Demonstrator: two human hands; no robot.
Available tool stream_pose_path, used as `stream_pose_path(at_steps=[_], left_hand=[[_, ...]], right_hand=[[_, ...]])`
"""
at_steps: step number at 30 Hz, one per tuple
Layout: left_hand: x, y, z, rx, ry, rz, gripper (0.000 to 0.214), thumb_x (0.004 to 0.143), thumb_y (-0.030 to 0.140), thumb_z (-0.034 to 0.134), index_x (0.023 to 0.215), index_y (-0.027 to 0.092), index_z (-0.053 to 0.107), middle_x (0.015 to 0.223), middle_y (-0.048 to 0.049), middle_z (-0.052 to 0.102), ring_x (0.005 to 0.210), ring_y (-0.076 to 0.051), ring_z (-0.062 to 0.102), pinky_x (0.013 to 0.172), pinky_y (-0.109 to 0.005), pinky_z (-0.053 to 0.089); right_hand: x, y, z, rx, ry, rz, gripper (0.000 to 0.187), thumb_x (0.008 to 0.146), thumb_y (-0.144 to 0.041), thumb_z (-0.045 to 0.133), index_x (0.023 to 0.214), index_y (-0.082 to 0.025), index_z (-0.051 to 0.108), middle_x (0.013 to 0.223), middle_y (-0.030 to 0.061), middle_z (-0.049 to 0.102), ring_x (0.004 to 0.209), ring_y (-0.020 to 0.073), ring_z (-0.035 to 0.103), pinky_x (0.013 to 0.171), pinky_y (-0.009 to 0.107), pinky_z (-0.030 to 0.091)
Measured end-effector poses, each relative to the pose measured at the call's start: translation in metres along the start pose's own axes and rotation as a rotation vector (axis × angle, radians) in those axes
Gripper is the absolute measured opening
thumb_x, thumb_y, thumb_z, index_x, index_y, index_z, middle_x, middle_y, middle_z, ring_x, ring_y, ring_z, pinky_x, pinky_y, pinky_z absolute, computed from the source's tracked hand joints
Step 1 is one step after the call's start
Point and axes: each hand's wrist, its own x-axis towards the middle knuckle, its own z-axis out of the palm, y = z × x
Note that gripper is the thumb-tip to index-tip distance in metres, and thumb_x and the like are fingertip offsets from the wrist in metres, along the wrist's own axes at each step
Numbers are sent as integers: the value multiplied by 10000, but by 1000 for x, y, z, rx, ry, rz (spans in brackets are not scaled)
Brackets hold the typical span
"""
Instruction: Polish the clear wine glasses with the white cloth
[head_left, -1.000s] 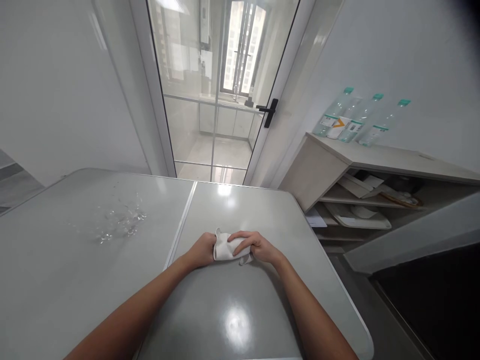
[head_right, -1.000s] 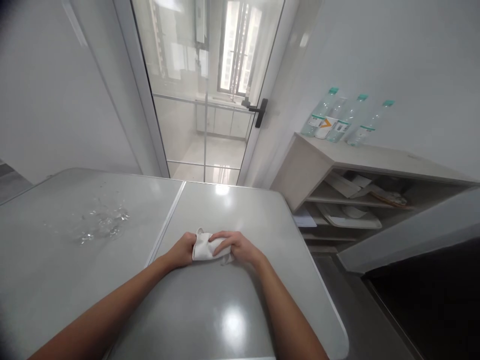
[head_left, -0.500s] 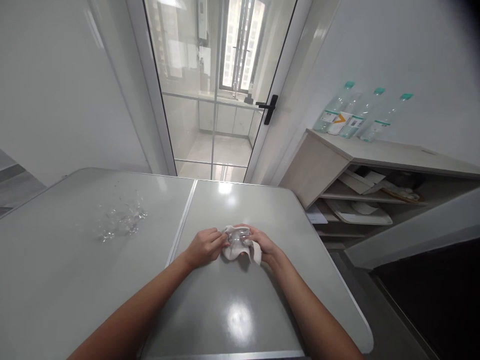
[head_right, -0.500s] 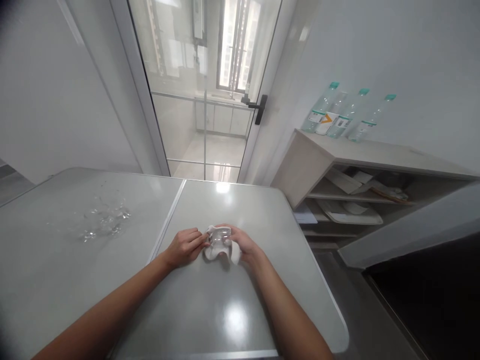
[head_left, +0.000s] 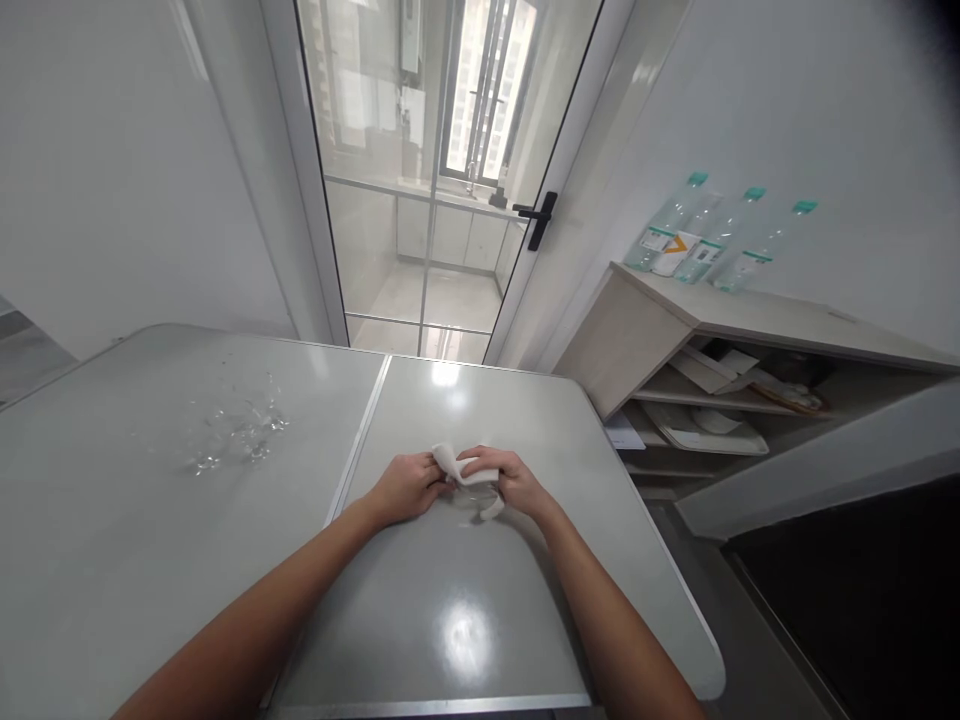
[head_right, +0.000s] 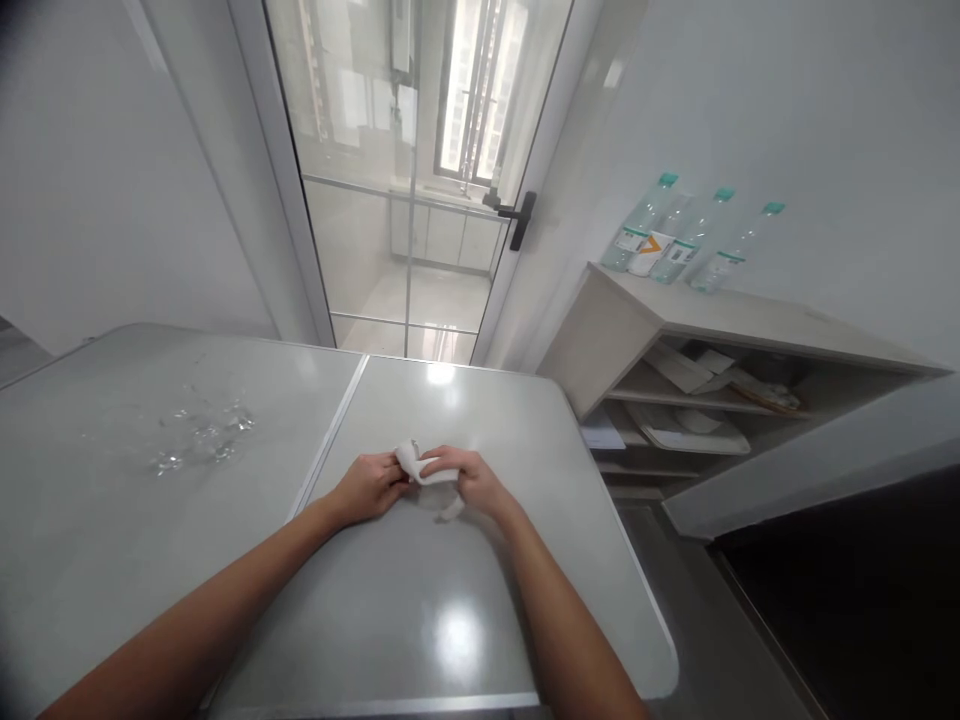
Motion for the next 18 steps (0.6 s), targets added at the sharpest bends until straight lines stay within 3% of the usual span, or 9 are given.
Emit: stream_pose_path(at_steps=[4, 7, 9, 11, 13, 15, 16, 18], left_hand=[[1, 0, -5, 244, 125, 136, 172, 992, 224, 562, 845, 185, 644, 745, -43, 657, 737, -196, 593, 594, -310, 377], [2, -2, -7, 315, 171, 149, 181, 995, 217, 560, 828, 185, 622, 737, -48, 637, 726, -199, 561, 584, -317, 363], [2, -1, -6, 298, 172, 135, 188, 988, 208, 563, 808, 188, 612, 732, -50, 632, 730, -202, 559, 573, -315, 358], [2, 1, -2, 234, 140, 102, 202, 978, 205, 571, 778, 194, 600, 711, -41, 623, 712, -195, 561, 562, -309, 358], [2, 2, 2, 162, 102, 75, 206, 964, 204, 581, 759, 198, 597, 696, -31, 624, 692, -184, 570, 561, -301, 365], [1, 2, 5, 125, 100, 75, 186, 938, 181, 583, 754, 197, 604, 695, -31, 634, 679, -180, 575, 561, -298, 367], [1, 2, 6, 126, 117, 93, 177, 917, 160, 582, 746, 195, 605, 694, -37, 637, 673, -182, 573, 555, -301, 360], [0, 0, 7, 154, 176, 137, 162, 878, 130, 583, 730, 193, 602, 703, -53, 643, 682, -193, 572, 543, -310, 342]], right_hand=[[4, 4, 7, 460, 119, 398, 466, 705, -194, 767, 1170, -210, 739, 1032, 67, 749, 769, 205, 687, 616, 305, 578], [7, 9, 14, 589, 145, 477, 520, 666, -203, 789, 1181, -182, 729, 974, 74, 749, 694, 177, 654, 564, 268, 539], [9, 12, 16, 514, 214, 395, 465, 655, -171, 765, 1120, -188, 761, 965, 61, 754, 732, 175, 654, 614, 260, 529], [8, 12, 12, 371, 266, 220, 334, 659, -132, 714, 972, -206, 806, 992, 47, 757, 832, 190, 668, 714, 273, 528], [5, 9, 3, 221, 186, 23, 220, 693, -118, 643, 783, -215, 819, 980, 50, 761, 951, 225, 672, 846, 321, 523], [2, 4, -6, 107, 10, -115, 261, 731, -113, 586, 668, -227, 812, 907, 68, 765, 1054, 270, 662, 976, 394, 489], [1, 2, -10, 73, -47, -144, 282, 746, -114, 576, 650, -233, 813, 896, 76, 768, 1085, 283, 658, 1009, 416, 474], [0, -2, -11, 55, -41, -125, 269, 770, -128, 592, 696, -236, 827, 1002, 83, 776, 1113, 287, 653, 1012, 421, 477]])
